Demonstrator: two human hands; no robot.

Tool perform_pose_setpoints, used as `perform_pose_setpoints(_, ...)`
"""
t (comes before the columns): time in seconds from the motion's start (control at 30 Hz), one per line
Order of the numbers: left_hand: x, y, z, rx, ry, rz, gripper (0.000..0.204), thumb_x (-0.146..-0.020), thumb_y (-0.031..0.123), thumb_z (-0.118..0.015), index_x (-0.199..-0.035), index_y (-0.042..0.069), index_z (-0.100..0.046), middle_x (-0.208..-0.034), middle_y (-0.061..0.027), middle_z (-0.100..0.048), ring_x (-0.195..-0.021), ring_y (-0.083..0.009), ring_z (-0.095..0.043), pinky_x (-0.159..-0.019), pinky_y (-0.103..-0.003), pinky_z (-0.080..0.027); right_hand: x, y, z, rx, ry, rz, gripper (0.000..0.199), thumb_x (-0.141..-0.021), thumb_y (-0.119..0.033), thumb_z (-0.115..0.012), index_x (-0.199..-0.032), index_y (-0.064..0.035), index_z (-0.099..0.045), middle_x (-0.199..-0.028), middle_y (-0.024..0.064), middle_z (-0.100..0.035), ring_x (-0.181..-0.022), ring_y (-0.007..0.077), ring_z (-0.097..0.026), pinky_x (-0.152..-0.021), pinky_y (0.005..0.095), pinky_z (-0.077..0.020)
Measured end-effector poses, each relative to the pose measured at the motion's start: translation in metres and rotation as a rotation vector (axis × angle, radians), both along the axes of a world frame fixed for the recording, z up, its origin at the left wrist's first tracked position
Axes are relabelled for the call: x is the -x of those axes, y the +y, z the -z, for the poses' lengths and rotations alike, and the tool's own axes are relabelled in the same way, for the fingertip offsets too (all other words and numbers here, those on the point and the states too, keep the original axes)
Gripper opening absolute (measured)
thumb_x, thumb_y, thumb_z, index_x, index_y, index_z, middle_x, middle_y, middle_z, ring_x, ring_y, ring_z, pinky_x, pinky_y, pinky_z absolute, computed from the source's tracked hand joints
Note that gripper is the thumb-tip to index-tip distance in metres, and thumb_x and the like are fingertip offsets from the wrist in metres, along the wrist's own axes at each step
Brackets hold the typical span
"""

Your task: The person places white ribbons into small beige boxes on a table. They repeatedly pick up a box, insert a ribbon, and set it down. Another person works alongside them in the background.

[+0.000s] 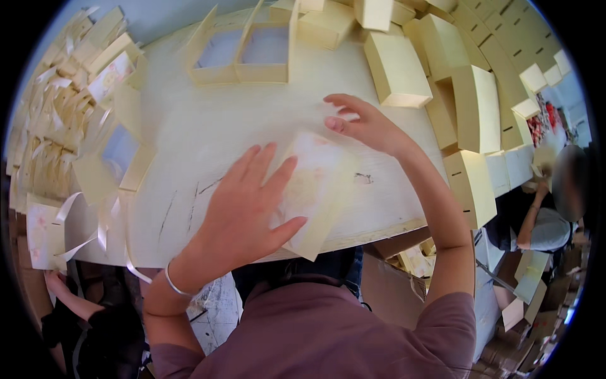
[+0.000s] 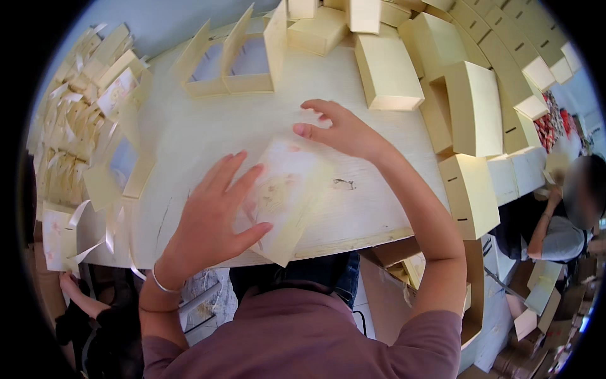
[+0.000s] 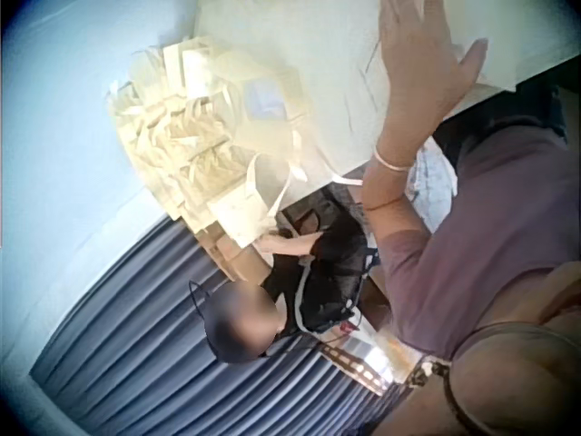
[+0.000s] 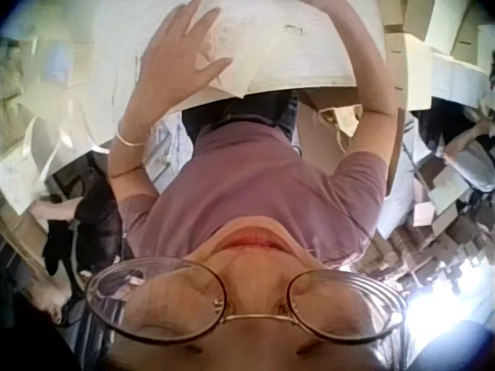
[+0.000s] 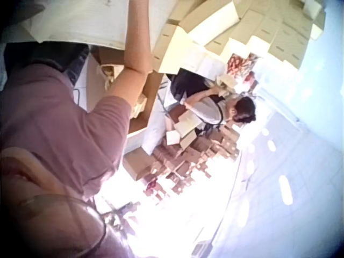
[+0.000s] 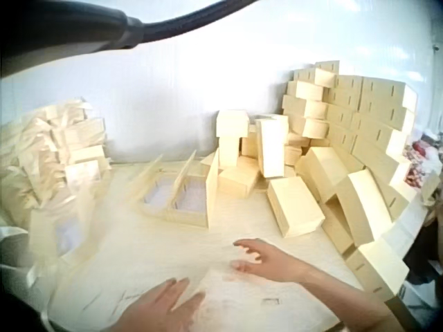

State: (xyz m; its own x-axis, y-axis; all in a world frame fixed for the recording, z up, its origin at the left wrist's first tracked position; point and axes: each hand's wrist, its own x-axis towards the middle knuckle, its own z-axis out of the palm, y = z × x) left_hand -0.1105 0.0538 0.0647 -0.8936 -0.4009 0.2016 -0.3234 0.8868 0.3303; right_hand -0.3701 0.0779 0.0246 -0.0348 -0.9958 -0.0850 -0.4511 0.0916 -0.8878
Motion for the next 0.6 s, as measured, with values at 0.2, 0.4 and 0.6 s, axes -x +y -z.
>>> perform_pose_setpoints(0.2,0.021,0.014,-0.003,-0.038,-0.451,-0.137,0.07,-0.068,0.026,-0.063,-0.122,-0.008,-0.035,-0.117,-0.0398,-0.036,-0.091,-0.0425,-0.053,-0.072,-0.041,-0.048,-0.06,0.02,0.004,0.447,0.37,0.057,0.037,-0.088,-0.023,-0.048,-0.116,0.0011,-0.045,-0.107,0.0191,-0.05,-0.097,0.0305,-0.051,-0.082,0.0342,-0.0415)
perform_pose_setpoints(0.4,0.048,0.006,0.004,0.146,-0.576,-0.212,0.063,-0.068,0.017,-0.058,-0.121,-0.009,-0.035,-0.112,-0.0425,-0.038,-0.083,-0.0419,-0.057,-0.068,-0.039,-0.049,-0.083,0.008,0.047,0.399,-0.15,0.163,0.037,-0.093,-0.026,-0.037,-0.117,0.0024,-0.043,-0.102,0.0175,-0.05,-0.092,0.0299,-0.05,-0.083,0.033,-0.0398)
perform_pose_setpoints(0.6,0.002,-0.067,-0.015,-0.892,-0.115,-0.335,0.054,-0.073,0.016,-0.056,-0.119,-0.007,-0.039,-0.106,-0.0221,-0.054,-0.087,-0.0235,-0.059,-0.073,-0.033,-0.049,-0.076,0.003,0.038,0.433,0.243,0.099,0.034,-0.089,-0.027,-0.043,-0.106,0.0014,-0.05,-0.095,0.0167,-0.051,-0.091,0.0298,-0.049,-0.088,0.0401,-0.035)
